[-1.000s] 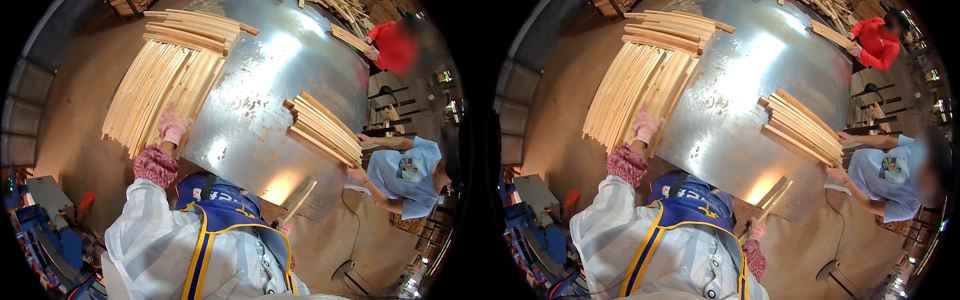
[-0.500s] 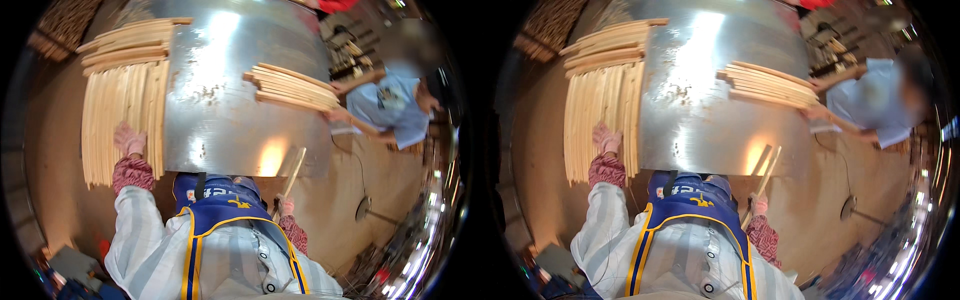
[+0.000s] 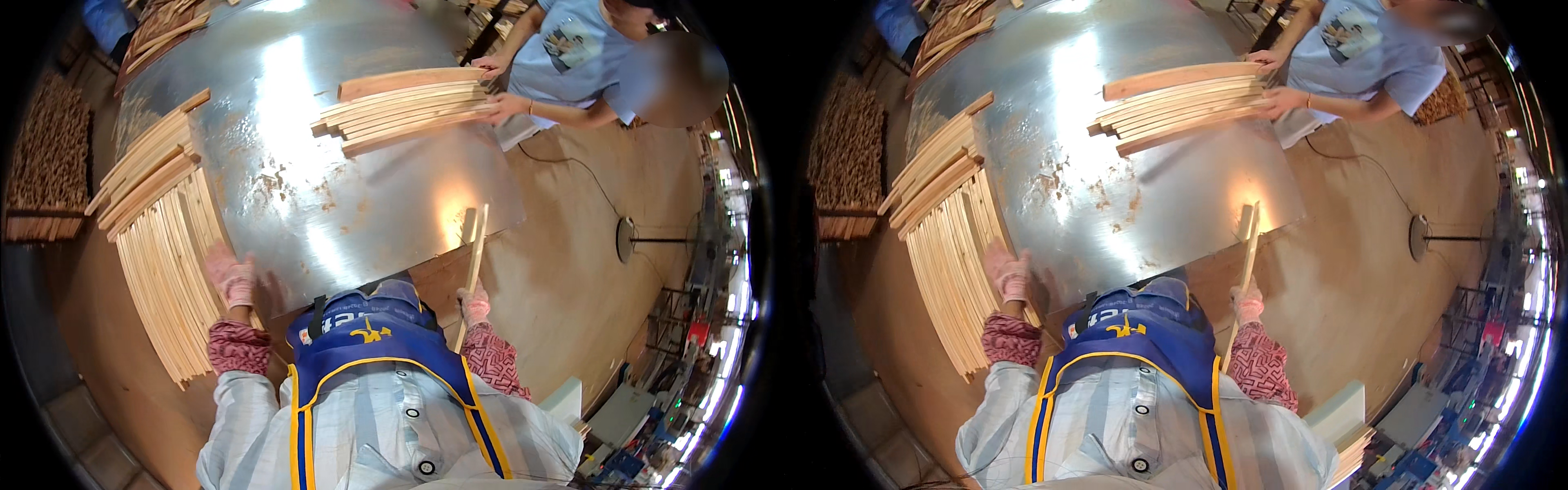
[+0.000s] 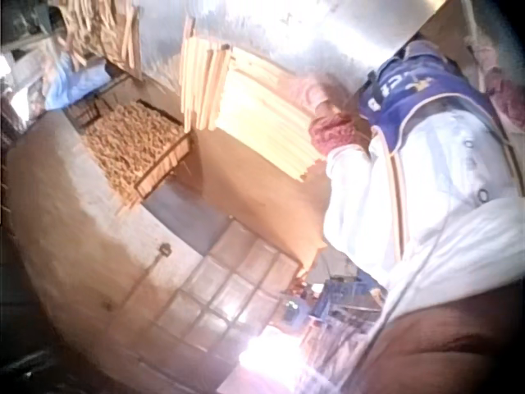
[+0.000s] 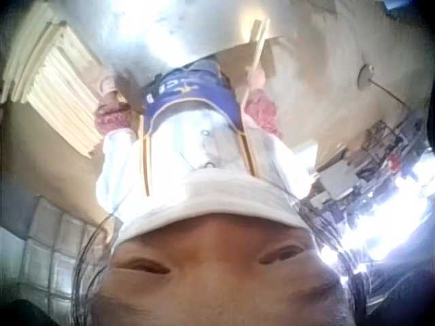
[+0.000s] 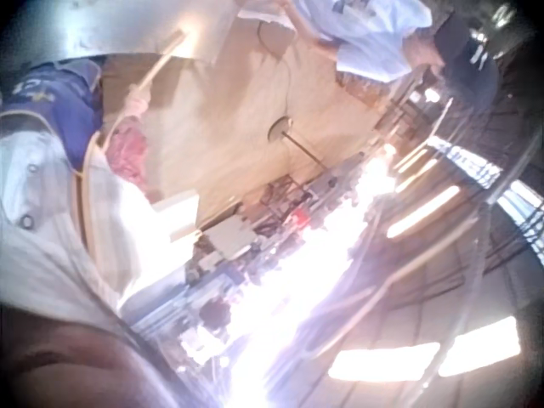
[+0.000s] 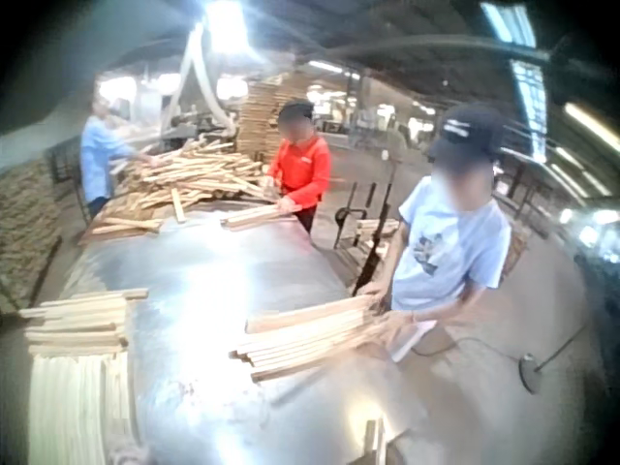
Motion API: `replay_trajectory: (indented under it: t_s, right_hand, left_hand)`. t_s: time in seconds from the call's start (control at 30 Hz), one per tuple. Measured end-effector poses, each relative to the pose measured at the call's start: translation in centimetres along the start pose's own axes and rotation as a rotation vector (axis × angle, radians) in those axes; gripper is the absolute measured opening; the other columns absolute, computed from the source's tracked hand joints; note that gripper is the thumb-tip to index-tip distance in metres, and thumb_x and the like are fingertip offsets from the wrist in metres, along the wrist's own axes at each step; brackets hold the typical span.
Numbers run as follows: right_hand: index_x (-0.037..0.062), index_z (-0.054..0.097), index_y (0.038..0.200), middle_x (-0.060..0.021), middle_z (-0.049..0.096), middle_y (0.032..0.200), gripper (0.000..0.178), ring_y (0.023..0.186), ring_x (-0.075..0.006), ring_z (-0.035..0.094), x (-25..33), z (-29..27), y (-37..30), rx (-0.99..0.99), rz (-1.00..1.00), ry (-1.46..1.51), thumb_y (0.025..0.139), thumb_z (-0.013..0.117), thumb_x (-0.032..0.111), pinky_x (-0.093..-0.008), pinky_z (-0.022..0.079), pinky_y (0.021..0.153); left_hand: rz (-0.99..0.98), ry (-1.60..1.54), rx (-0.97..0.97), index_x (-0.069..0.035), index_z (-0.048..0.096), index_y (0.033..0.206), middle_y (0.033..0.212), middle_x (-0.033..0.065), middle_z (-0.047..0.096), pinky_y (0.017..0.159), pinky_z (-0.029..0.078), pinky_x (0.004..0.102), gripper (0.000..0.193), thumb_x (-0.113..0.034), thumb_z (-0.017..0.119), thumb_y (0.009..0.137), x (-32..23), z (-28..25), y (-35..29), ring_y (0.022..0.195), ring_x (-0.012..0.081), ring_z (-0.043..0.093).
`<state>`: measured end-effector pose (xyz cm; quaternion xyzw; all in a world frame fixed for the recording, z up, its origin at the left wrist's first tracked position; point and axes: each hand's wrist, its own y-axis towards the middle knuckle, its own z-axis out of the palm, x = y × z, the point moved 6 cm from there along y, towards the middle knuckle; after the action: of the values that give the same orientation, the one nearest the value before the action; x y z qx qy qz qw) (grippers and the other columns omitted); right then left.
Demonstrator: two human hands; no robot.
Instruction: The person repeatedly picks up wooden planks from a metal table, aligns them, and stacks them into neat piles. They also move stacks between the table and a conveyor belt, coordinating with coworkers who handle similar planks nearby.
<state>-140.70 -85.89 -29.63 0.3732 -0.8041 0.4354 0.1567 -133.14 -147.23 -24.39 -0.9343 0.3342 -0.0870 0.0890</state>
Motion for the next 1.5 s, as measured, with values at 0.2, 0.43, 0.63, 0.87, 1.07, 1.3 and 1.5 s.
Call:
replay_trajectory:
  t_s: [0.2, 0.43, 0.63, 0.87, 1.07, 1.3, 1.5]
  right_hand:
    - [0.0073, 0.054, 0.127, -0.0082, 0.063, 0.079, 0.049, 0.062, -0.0182, 0.062, 0.4, -6.1, 2.4, -0.296, -0.014, 0.101, 0.081, 0.063, 0.021, -0.0320, 0.050, 0.052]
    - [0.0035, 0.055, 0.108, -0.0079, 0.062, 0.078, 0.035, 0.067, -0.0181, 0.059, 0.5, -12.7, 4.5, -0.576, -0.054, 0.449, 0.085, 0.064, 0.028, -0.0323, 0.049, 0.057]
    - [0.0027, 0.055, 0.098, -0.0089, 0.059, 0.076, 0.023, 0.060, -0.0208, 0.059, 0.5, -10.7, 4.5, -0.462, -0.088, 1.008, 0.088, 0.065, 0.020, -0.0321, 0.051, 0.056]
    - [0.0034, 0.055, 0.096, -0.0074, 0.058, 0.075, 0.017, 0.057, -0.0194, 0.056, -1.6, -5.5, 3.7, -0.359, 0.103, 1.140, 0.086, 0.065, 0.013, -0.0360, 0.048, 0.051]
    - [0.0031, 0.050, 0.108, -0.0094, 0.058, 0.082, 0.023, 0.062, -0.0223, 0.058, -2.1, -2.6, 2.9, -0.249, 0.240, 1.011, 0.087, 0.059, 0.004, -0.0385, 0.055, 0.056]
    - [0.0000, 0.054, 0.099, -0.0105, 0.060, 0.083, 0.020, 0.066, -0.0246, 0.061, 0.1, -3.3, 3.8, -0.237, 0.221, 0.985, 0.084, 0.064, 0.009, -0.0390, 0.057, 0.062]
    - [-0.0011, 0.056, 0.096, -0.0136, 0.061, 0.089, 0.017, 0.081, -0.0267, 0.063, -1.1, -4.5, 4.7, -0.141, 0.084, 0.987, 0.087, 0.058, 0.013, -0.0374, 0.056, 0.075]
  left_hand:
    - [0.335, -0.207, -0.064, -0.005, 0.029, 0.148, 0.151, 0.0187, 0.031, 0.117, 0.018, 0.0430, 0.090, -0.051, 0.064, 0.080, -13.9, 0.1, -4.6, 0.141, 0.0343, 0.027]
    - [0.673, -0.510, 0.102, -0.009, 0.039, 0.144, 0.146, 0.0178, 0.040, 0.114, 0.026, 0.0403, 0.071, -0.047, 0.058, 0.087, -22.7, -1.5, -7.1, 0.137, 0.0330, 0.033]
    - [0.890, -0.376, 0.390, -0.009, 0.044, 0.140, 0.146, 0.0138, 0.042, 0.111, 0.031, 0.0399, 0.068, -0.054, 0.051, 0.089, -34.1, -1.3, -11.3, 0.134, 0.0319, 0.039]
    - [0.957, 0.010, 0.522, -0.014, 0.039, 0.141, 0.141, 0.0130, 0.046, 0.102, 0.041, 0.0431, 0.072, -0.055, 0.057, 0.085, -42.9, 1.7, -16.1, 0.126, 0.0320, 0.048]
    - [0.886, -0.050, 0.623, -0.010, 0.061, 0.112, 0.108, 0.0123, 0.066, 0.083, 0.051, 0.0392, 0.039, -0.039, 0.056, 0.086, -43.5, 3.1, -14.4, 0.095, 0.0268, 0.065]
    - [0.796, -0.313, 0.783, -0.011, 0.063, 0.102, 0.081, 0.0089, 0.069, 0.071, 0.050, 0.0389, 0.039, -0.047, 0.052, 0.090, -33.4, 0.1, -12.4, 0.077, 0.0270, 0.067]
    - [0.512, -0.655, 0.555, -0.015, 0.064, 0.113, 0.094, 0.0128, 0.069, 0.080, 0.049, 0.0400, 0.048, -0.055, 0.052, 0.090, -15.3, 0.2, -12.9, 0.093, 0.0307, 0.065]
